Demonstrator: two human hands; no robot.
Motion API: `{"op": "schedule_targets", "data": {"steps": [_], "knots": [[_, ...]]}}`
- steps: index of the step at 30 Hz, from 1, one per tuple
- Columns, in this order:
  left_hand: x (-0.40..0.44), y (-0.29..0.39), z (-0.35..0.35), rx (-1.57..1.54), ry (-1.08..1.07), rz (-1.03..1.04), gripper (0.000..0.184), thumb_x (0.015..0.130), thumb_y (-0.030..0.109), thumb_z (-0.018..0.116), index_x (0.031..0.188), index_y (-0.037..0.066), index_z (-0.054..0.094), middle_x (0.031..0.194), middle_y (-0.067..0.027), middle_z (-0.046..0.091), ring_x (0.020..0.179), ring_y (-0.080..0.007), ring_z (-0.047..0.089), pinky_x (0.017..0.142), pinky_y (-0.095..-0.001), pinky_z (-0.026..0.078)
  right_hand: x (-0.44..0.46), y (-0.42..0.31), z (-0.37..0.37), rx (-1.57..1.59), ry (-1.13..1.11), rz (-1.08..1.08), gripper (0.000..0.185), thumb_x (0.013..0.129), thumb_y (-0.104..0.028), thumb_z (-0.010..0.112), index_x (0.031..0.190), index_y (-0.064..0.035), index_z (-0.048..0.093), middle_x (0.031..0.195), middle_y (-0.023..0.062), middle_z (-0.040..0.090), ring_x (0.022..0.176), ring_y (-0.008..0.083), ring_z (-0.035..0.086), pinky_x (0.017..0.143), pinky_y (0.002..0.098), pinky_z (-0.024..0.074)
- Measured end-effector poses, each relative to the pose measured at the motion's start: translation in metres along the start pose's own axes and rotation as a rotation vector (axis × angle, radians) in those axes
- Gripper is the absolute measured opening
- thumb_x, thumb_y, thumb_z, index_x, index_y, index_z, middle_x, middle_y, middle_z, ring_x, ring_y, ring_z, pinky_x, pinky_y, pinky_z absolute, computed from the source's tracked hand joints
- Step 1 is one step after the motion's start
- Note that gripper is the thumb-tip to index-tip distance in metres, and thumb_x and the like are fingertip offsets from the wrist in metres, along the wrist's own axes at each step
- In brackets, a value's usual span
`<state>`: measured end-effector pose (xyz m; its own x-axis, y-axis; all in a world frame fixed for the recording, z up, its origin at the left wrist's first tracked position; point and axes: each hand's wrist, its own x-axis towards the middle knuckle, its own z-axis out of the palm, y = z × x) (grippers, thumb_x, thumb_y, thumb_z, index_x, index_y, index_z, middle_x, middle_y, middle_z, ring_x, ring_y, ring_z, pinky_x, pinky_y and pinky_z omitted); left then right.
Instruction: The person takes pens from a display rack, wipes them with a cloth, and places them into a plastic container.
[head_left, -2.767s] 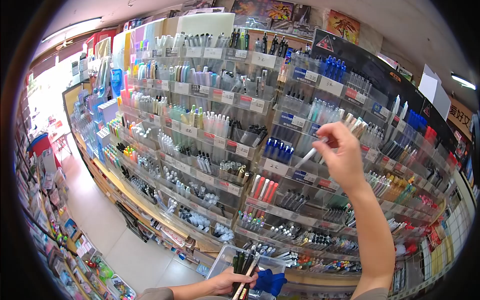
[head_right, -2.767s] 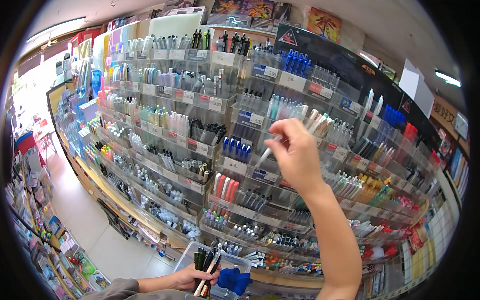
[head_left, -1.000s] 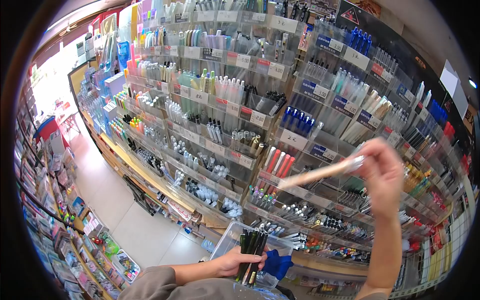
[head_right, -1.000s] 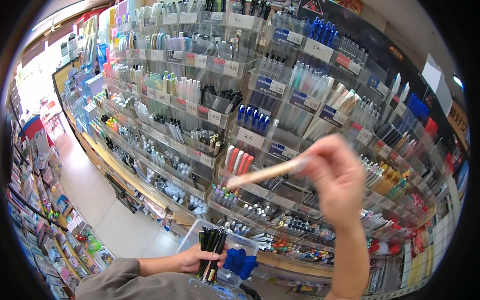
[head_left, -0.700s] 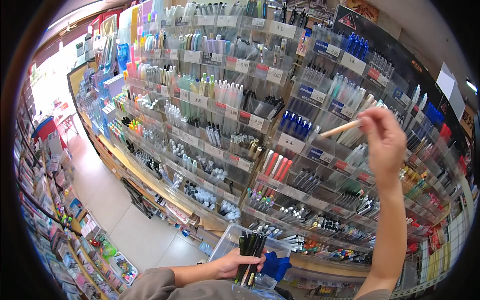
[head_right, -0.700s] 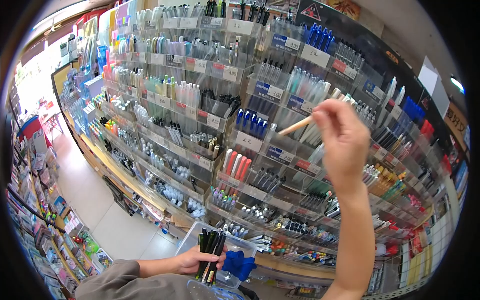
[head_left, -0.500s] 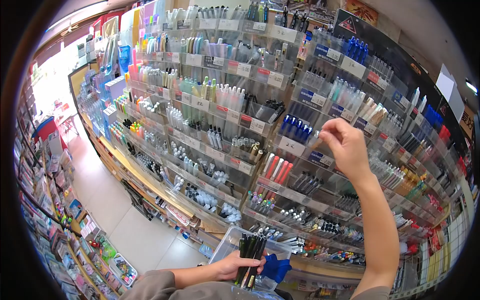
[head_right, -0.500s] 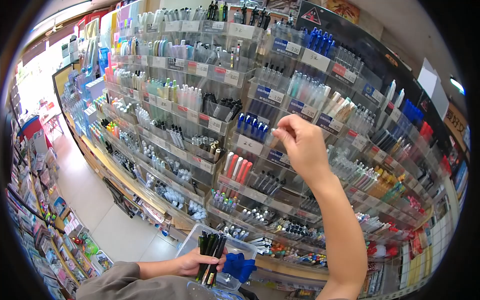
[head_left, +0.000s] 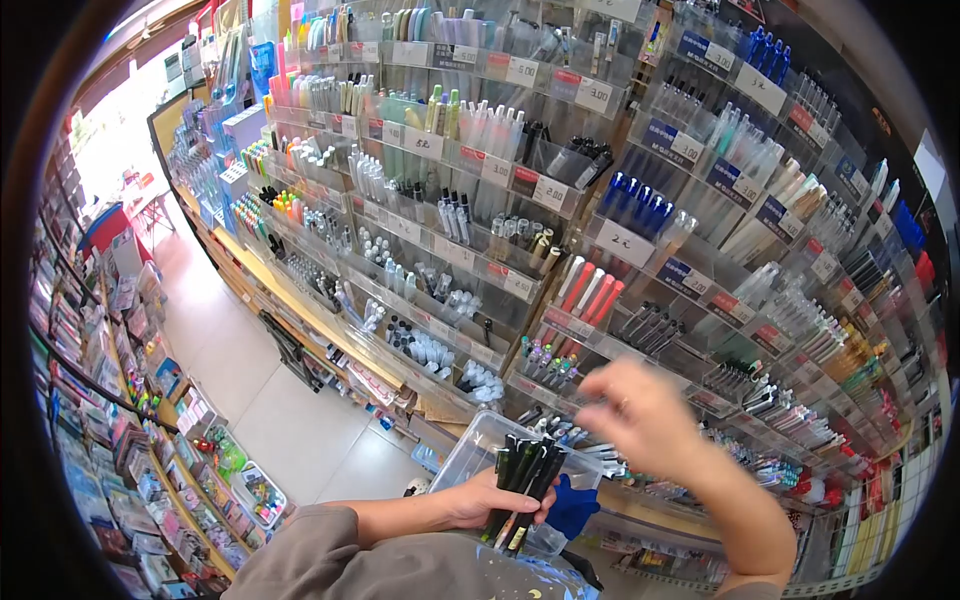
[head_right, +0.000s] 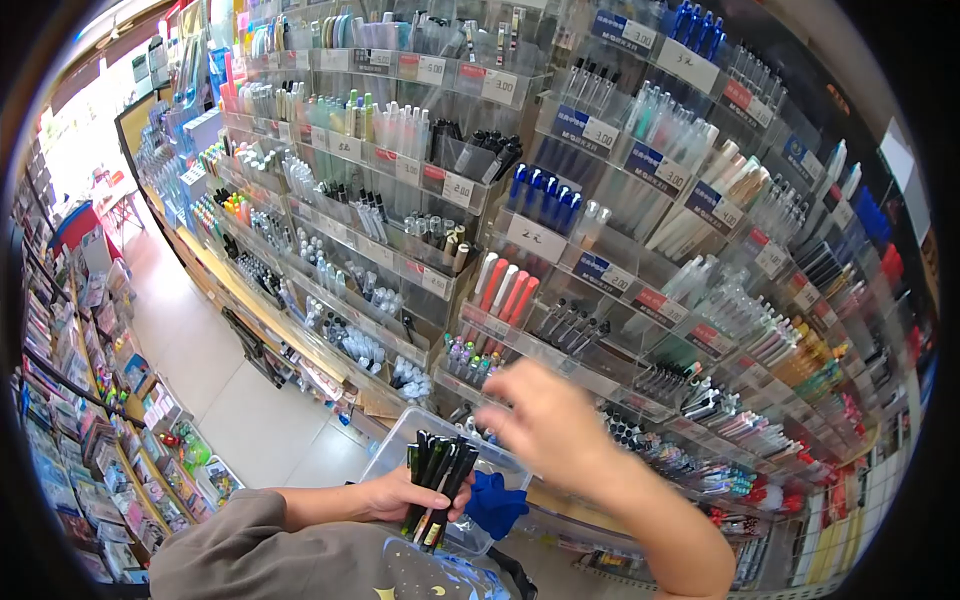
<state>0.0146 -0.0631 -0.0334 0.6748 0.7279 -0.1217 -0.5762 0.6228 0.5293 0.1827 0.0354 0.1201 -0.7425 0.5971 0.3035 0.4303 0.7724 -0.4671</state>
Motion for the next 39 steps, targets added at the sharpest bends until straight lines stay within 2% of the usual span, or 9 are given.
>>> {"op": "schedule_targets", "data": {"steps": [4,9,12,14,18,21,24,28,39], "knots": [[0.001,0.000,0.001,0.019,0.032,-0.028,0.044,0.073,0.009,0.068,0.112,0.004,0.048,0.089,-0.0079,0.054,0.081,-0.0199,0.054,0.073,-0.0306,0.044,-0.036,0.005,0.045,0.388,-0.302,0.403,0.024,0.080,-0.019,0.063,0.091,0.0001,0.054,0.070,0.0117,0.058,0.063,0.0268,0.058,0.059,0.0339,0.0449],[0.002,0.004,0.005,0.047,0.030,-0.040,0.036,0.075,0.009,0.066,0.106,0.003,0.051,0.091,-0.0073,0.056,0.082,-0.0169,0.056,0.075,-0.0286,0.045,-0.046,0.018,0.047,0.633,-0.187,0.522,0.017,0.080,-0.011,0.061,0.091,0.0007,0.056,0.068,0.0021,0.056,0.059,0.0055,0.051,0.052,0.0226,0.0407],[0.002,-0.001,0.000,0.053,0.044,-0.056,0.044,0.072,0.011,0.069,0.110,0.003,0.049,0.090,-0.0079,0.055,0.081,-0.0188,0.055,0.073,-0.0302,0.045,-0.035,0.006,0.017,0.675,-0.142,0.637,0.014,0.080,-0.010,0.061,0.089,-0.0005,0.057,0.069,0.0001,0.055,0.059,0.0042,0.049,0.051,0.0210,0.0395],[0.002,-0.002,-0.004,0.049,0.057,-0.060,0.045,0.071,0.011,0.070,0.110,0.003,0.048,0.088,-0.0081,0.055,0.081,-0.0187,0.055,0.073,-0.0300,0.044,-0.029,0.001,-0.012,0.687,-0.058,0.630,0.011,0.081,-0.010,0.063,0.087,-0.0024,0.058,0.071,-0.0023,0.055,0.058,0.0014,0.047,0.050,0.0170,0.0368],[0.004,-0.002,-0.002,0.010,0.049,-0.056,0.048,0.072,0.010,0.068,0.113,0.002,0.045,0.083,-0.0077,0.053,0.079,-0.0193,0.053,0.072,-0.0292,0.043,-0.016,-0.008,-0.073,0.604,0.443,0.382,0.009,0.080,-0.003,0.061,0.088,-0.0032,0.057,0.068,0.0003,0.055,0.053,0.0047,0.052,0.047,0.0168,0.0421],[0.006,-0.005,-0.006,0.021,-0.010,-0.065,0.049,0.076,0.010,0.065,0.117,0.001,0.041,0.087,-0.0061,0.053,0.081,-0.0174,0.054,0.074,-0.0284,0.043,-0.007,-0.005,-0.113,0.458,0.816,0.034,0.011,0.085,-0.012,0.060,0.090,-0.0028,0.056,0.065,0.0002,0.054,0.053,0.0052,0.050,0.045,0.0169,0.0384],[0.006,-0.006,-0.009,0.015,-0.030,-0.074,0.049,0.078,0.010,0.064,0.120,0.000,0.040,0.090,-0.0054,0.053,0.082,-0.0164,0.055,0.075,-0.0280,0.044,0.004,-0.008,-0.136,0.268,1.046,-0.057,0.016,0.083,-0.015,0.063,0.091,-0.0018,0.057,0.066,-0.0014,0.052,0.056,0.0042,0.048,0.049,0.0159,0.0371],[0.004,-0.005,-0.007,0.002,-0.014,-0.075,0.049,0.078,0.011,0.064,0.120,0.000,0.040,0.089,-0.0055,0.053,0.083,-0.0167,0.055,0.075,-0.0278,0.044,0.023,0.005,-0.136,0.009,0.891,0.017,0.014,0.080,-0.013,0.067,0.088,-0.0037,0.059,0.068,-0.0027,0.053,0.060,0.0025,0.046,0.053,0.0158,0.0357],[-0.001,-0.005,-0.006,-0.021,0.004,-0.052,0.048,0.078,0.010,0.064,0.119,0.000,0.041,0.089,-0.0053,0.052,0.083,-0.0168,0.054,0.076,-0.0284,0.043,0.070,0.045,-0.105,-0.199,0.418,0.130,0.021,0.082,-0.019,0.060,0.082,0.0022,0.061,0.064,0.0102,0.056,0.059,0.0185,0.052,0.056,0.0301,0.0397]]}}
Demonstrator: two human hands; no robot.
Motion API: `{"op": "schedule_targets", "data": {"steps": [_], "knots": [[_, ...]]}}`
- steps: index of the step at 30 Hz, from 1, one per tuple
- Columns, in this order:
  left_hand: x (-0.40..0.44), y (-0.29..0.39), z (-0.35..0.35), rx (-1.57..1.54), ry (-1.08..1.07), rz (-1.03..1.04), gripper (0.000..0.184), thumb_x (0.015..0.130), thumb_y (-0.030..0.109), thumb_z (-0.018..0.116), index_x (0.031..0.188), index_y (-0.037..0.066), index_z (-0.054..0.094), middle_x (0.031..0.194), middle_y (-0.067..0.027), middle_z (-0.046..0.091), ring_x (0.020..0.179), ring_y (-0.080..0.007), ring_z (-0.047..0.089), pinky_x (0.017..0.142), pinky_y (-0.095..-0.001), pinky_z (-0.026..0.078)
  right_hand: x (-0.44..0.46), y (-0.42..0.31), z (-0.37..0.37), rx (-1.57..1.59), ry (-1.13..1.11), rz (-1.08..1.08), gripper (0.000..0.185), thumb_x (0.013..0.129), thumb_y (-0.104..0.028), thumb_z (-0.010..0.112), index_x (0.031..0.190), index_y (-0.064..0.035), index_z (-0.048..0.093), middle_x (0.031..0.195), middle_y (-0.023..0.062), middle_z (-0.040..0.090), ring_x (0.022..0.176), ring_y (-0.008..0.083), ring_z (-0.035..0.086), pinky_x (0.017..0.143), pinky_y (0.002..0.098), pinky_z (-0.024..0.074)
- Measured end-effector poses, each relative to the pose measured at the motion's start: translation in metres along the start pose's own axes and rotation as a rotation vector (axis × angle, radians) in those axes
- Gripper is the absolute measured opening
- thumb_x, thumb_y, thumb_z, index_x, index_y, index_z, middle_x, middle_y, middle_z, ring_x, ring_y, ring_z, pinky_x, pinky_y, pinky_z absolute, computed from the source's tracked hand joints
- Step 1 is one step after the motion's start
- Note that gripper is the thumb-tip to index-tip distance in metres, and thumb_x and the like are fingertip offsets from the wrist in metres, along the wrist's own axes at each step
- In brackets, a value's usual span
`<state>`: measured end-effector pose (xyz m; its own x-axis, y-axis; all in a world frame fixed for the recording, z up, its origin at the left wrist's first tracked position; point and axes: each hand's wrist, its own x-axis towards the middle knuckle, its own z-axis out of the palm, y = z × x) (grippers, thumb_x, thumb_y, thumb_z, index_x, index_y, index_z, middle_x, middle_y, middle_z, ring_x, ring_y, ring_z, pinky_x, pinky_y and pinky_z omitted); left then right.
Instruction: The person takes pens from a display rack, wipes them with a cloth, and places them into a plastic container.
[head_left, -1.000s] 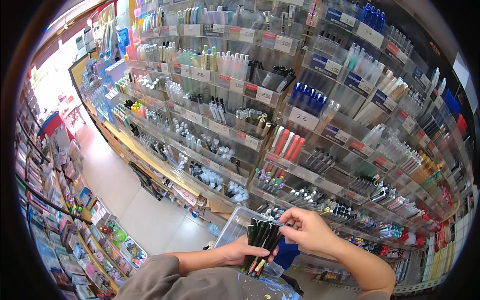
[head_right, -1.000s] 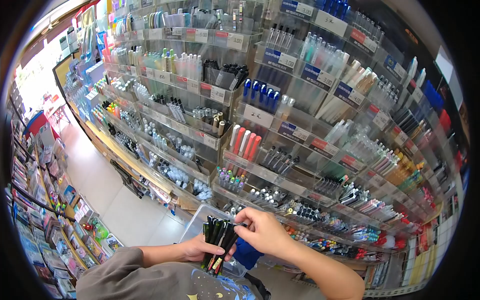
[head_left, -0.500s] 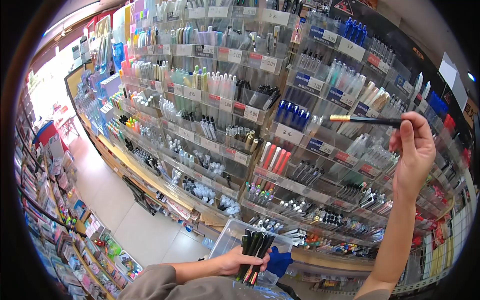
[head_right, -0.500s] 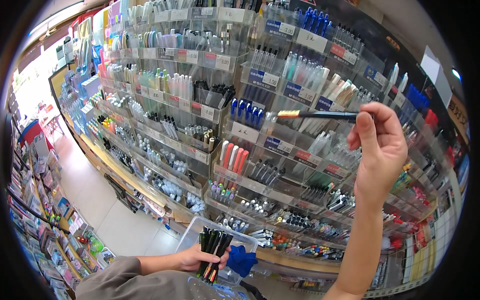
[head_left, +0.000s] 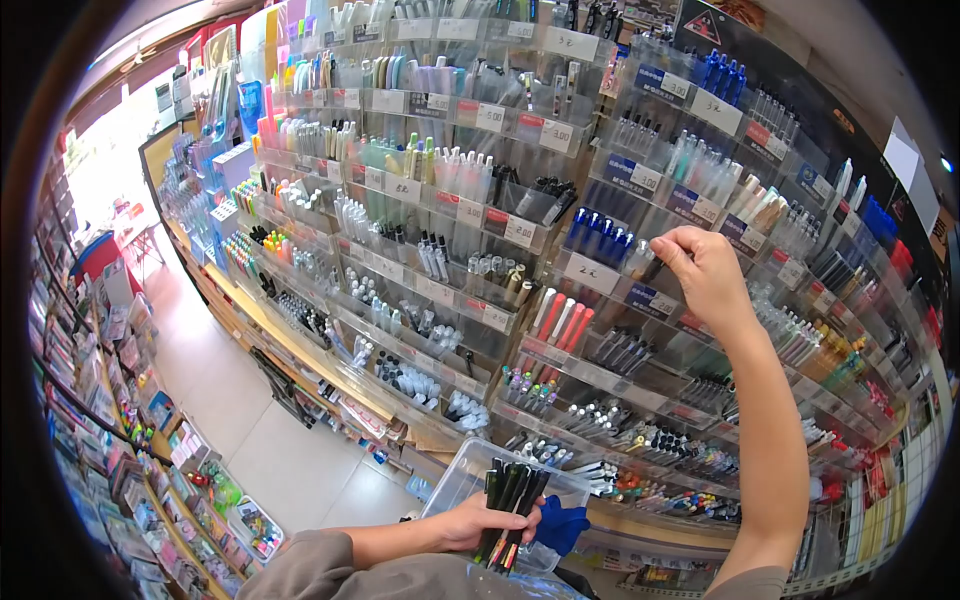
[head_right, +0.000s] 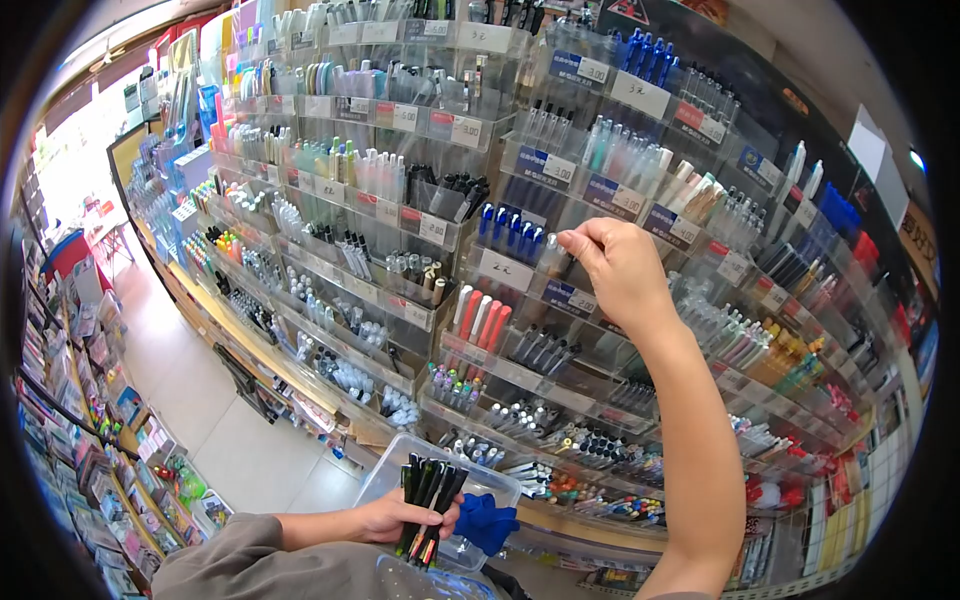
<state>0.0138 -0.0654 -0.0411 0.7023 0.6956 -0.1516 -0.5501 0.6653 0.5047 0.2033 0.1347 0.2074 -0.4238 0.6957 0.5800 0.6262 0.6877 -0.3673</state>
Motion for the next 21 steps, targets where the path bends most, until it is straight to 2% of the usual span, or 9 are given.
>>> {"op": "schedule_targets", "data": {"steps": [2,5,6,9,11,13,15,17,21], "knots": [[0.000,0.000,0.001,0.011,0.007,0.010,0.047,0.077,0.010,0.065,0.117,0.001,0.042,0.087,-0.0057,0.052,0.082,-0.0172,0.054,0.074,-0.0284,0.043,0.000,0.004,-0.002,-0.101,-0.048,-0.025,0.021,0.082,-0.018,0.060,0.084,0.0023,0.062,0.066,0.0103,0.054,0.062,0.0235,0.052,0.058,0.0312,0.0404],[0.001,0.003,0.006,0.041,0.014,0.031,0.046,0.075,0.011,0.066,0.115,0.002,0.044,0.085,-0.0071,0.052,0.080,-0.0181,0.054,0.070,-0.0285,0.044,-0.010,-0.011,-0.001,-0.129,0.233,-0.185,0.018,0.082,-0.015,0.060,0.085,0.0018,0.061,0.068,0.0101,0.053,0.062,0.0230,0.051,0.058,0.0310,0.0406],[0.002,0.003,0.006,0.045,0.017,0.031,0.046,0.075,0.011,0.066,0.115,0.002,0.044,0.085,-0.0074,0.053,0.080,-0.0182,0.054,0.070,-0.0286,0.044,-0.017,-0.025,-0.001,-0.065,0.267,-0.154,0.012,0.081,-0.011,0.059,0.083,0.0006,0.061,0.071,0.0107,0.052,0.062,0.0230,0.051,0.058,0.0309,0.0405],[0.002,0.002,0.004,0.015,-0.011,0.026,0.046,0.075,0.010,0.066,0.115,0.003,0.045,0.089,-0.0083,0.054,0.082,-0.0190,0.054,0.072,-0.0293,0.045,-0.049,-0.043,0.006,-0.094,0.121,-0.251,0.009,0.081,-0.010,0.059,0.080,-0.0009,0.060,0.074,0.0114,0.053,0.064,0.0232,0.053,0.058,0.0307,0.0420],[0.004,0.002,0.003,-0.005,-0.030,0.017,0.046,0.075,0.009,0.066,0.116,0.003,0.045,0.090,-0.0084,0.055,0.082,-0.0193,0.054,0.072,-0.0297,0.045,-0.082,-0.048,0.024,0.093,-0.246,-0.100,0.012,0.081,-0.014,0.060,0.084,-0.0025,0.060,0.079,0.0127,0.054,0.069,0.0255,0.056,0.062,0.0330,0.0447],[0.005,0.003,0.002,0.002,-0.045,0.006,0.045,0.076,0.008,0.065,0.116,0.003,0.045,0.091,-0.0081,0.055,0.085,-0.0192,0.055,0.075,-0.0303,0.046,-0.121,-0.037,0.054,0.069,-0.561,-0.078,0.021,0.079,-0.019,0.062,0.092,-0.0032,0.059,0.085,0.0133,0.056,0.075,0.0284,0.058,0.066,0.0360,0.0461],[0.004,0.004,0.005,0.018,-0.036,0.003,0.044,0.076,0.007,0.065,0.115,0.004,0.045,0.091,-0.0075,0.055,0.086,-0.0189,0.055,0.076,-0.0304,0.046,-0.148,-0.035,0.069,0.181,-0.723,-0.012,0.027,0.079,-0.021,0.062,0.098,-0.0028,0.057,0.088,0.0140,0.056,0.077,0.0300,0.058,0.068,0.0380,0.0458],[0.003,0.005,0.005,0.031,-0.023,-0.004,0.042,0.076,0.007,0.064,0.114,0.005,0.046,0.091,-0.0072,0.055,0.087,-0.0188,0.056,0.078,-0.0308,0.046,-0.157,-0.037,0.076,0.344,-0.836,0.124,0.027,0.079,-0.019,0.062,0.098,-0.0014,0.056,0.087,0.0152,0.056,0.079,0.0302,0.058,0.069,0.0372,0.0457],[0.004,0.005,0.003,0.043,-0.025,-0.021,0.038,0.077,0.008,0.064,0.112,0.007,0.048,0.094,-0.0066,0.056,0.090,-0.0195,0.056,0.081,-0.0319,0.047,-0.156,-0.041,0.075,0.463,-0.916,0.420,0.024,0.080,-0.016,0.061,0.097,0.0000,0.056,0.085,0.0155,0.060,0.079,0.0243,0.061,0.068,0.0360,0.0462]]}}
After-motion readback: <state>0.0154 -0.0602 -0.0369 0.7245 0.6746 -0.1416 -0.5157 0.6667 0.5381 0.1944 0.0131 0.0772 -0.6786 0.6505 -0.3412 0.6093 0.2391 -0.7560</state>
